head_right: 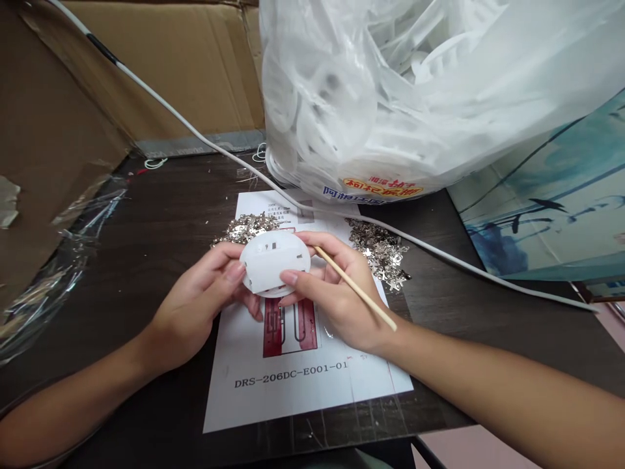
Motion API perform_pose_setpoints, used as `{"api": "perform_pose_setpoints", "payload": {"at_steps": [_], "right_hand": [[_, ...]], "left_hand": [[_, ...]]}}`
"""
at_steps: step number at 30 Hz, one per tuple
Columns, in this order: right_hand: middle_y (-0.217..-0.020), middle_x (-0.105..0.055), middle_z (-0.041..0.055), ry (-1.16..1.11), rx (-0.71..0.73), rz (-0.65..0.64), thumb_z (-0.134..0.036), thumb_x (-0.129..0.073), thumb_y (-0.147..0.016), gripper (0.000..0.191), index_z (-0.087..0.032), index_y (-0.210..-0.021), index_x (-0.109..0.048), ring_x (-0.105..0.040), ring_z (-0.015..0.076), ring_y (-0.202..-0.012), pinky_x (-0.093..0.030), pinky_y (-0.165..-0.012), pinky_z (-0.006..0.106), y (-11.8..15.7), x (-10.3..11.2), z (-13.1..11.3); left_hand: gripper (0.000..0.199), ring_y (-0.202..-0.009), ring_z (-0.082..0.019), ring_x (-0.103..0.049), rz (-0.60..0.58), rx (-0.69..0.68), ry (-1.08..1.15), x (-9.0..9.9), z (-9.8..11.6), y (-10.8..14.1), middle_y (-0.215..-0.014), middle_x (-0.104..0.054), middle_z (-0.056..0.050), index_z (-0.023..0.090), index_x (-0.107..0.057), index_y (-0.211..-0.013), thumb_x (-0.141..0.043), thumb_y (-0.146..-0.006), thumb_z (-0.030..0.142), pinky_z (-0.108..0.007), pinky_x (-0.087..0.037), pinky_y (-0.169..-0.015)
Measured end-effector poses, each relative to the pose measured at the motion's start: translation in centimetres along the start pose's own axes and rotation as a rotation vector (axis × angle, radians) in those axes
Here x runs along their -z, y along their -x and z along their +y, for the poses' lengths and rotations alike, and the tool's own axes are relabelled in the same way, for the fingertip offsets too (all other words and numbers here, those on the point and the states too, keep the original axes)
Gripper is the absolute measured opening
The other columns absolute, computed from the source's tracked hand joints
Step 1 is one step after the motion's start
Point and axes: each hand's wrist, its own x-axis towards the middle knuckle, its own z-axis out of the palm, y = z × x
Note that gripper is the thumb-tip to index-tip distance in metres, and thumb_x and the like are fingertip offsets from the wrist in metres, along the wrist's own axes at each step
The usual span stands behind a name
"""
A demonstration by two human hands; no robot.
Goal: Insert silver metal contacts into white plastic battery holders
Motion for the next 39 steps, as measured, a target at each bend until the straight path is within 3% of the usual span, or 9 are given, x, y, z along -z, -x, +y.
{"api": "perform_pose_setpoints", "payload": {"at_steps": [3,9,14,16,19,23,28,32,39], "right_hand": [[-0.082,-0.073,-0.0008,0.007,0.002,-0.005,-0.016,-0.08,-0.075,0.038,-0.023,-0.107,-0.06,-0.072,0.0135,-0.059,-0.061,-0.052,0.018,0.2,-0.1,0.4],[-0.085,-0.073,-0.0021,0.0,0.033,-0.01,-0.016,-0.08,-0.076,0.036,-0.021,-0.104,-0.058,-0.072,0.0109,-0.06,-0.062,-0.057,0.015,0.3,-0.4,0.7],[-0.077,-0.073,-0.0012,-0.02,-0.028,-0.035,-0.022,-0.079,-0.078,0.041,-0.024,-0.11,-0.053,-0.07,0.0152,-0.054,-0.055,-0.035,0.017,0.3,-0.3,0.7],[-0.078,-0.074,-0.0013,-0.036,-0.033,-0.049,-0.022,-0.079,-0.078,0.041,-0.025,-0.11,-0.053,-0.069,0.0144,-0.05,-0.054,-0.034,0.018,0.3,-0.2,0.7],[-0.077,-0.074,0.0002,-0.003,-0.025,-0.044,-0.023,-0.079,-0.077,0.038,-0.023,-0.108,-0.057,-0.07,0.0151,-0.053,-0.055,-0.036,0.018,0.4,-0.1,0.6],[-0.066,-0.07,-0.0011,0.061,-0.073,-0.062,-0.029,-0.077,-0.079,0.039,-0.022,-0.112,-0.057,-0.061,0.0142,-0.038,-0.049,-0.027,0.021,0.6,-0.3,0.2],[-0.075,-0.071,0.001,0.072,-0.07,-0.033,-0.024,-0.08,-0.075,0.041,-0.019,-0.109,-0.057,-0.07,0.0173,-0.054,-0.051,-0.031,0.018,0.5,-0.5,-0.1],[-0.065,-0.071,-0.0002,0.103,-0.095,-0.037,-0.024,-0.079,-0.075,0.045,-0.02,-0.112,-0.055,-0.061,0.0134,-0.037,-0.048,-0.029,0.019,0.6,-0.3,0.1],[-0.064,-0.072,0.0007,0.142,-0.065,0.006,-0.024,-0.079,-0.075,0.042,-0.021,-0.111,-0.058,-0.061,0.0148,-0.036,-0.046,-0.028,0.02,1.0,-0.4,0.3]], "left_hand": [[0.035,-0.056,-0.007,-0.061,-0.067,0.052,-0.032,0.0,0.2,0.1,-0.066,-0.06,0.002,0.016,-0.053,-0.081,-0.045,-0.097,0.047,-0.016,-0.052,-0.054],[0.03,-0.058,-0.008,-0.06,-0.101,0.053,0.023,0.0,0.1,0.7,-0.07,-0.059,0.003,0.019,-0.051,-0.09,-0.045,-0.097,0.048,-0.018,-0.052,-0.055],[0.029,-0.06,-0.009,-0.061,-0.138,0.053,0.048,-0.1,-0.4,0.8,-0.072,-0.058,0.003,0.021,-0.048,-0.093,-0.044,-0.097,0.049,-0.021,-0.052,-0.056],[0.03,-0.06,-0.01,-0.06,-0.139,0.059,0.044,-0.2,-0.4,0.8,-0.072,-0.058,0.003,0.021,-0.047,-0.093,-0.044,-0.096,0.05,-0.022,-0.051,-0.055],[0.034,-0.058,-0.011,-0.057,-0.134,0.046,-0.024,-0.3,-0.3,0.7,-0.065,-0.056,0.003,0.019,-0.05,-0.088,-0.041,-0.097,0.051,-0.024,-0.048,-0.056],[0.039,-0.055,-0.011,-0.054,-0.134,0.01,-0.136,-0.2,-0.1,0.6,-0.058,-0.055,0.003,0.019,-0.053,-0.08,-0.04,-0.097,0.052,-0.026,-0.044,-0.055],[0.038,-0.053,-0.01,-0.055,-0.127,-0.019,-0.295,0.2,0.3,0.4,-0.055,-0.057,0.003,0.019,-0.052,-0.074,-0.04,-0.098,0.045,-0.024,-0.044,-0.054],[0.035,-0.05,-0.009,-0.055,-0.123,-0.035,-0.431,0.4,0.7,0.1,-0.053,-0.059,0.003,0.018,-0.05,-0.067,-0.042,-0.095,0.038,-0.021,-0.044,-0.05],[0.033,-0.045,-0.009,-0.054,-0.152,-0.009,-0.486,0.3,1.1,-0.3,-0.05,-0.061,0.002,0.018,-0.052,-0.065,-0.044,-0.091,0.037,-0.019,-0.042,-0.044]]}}
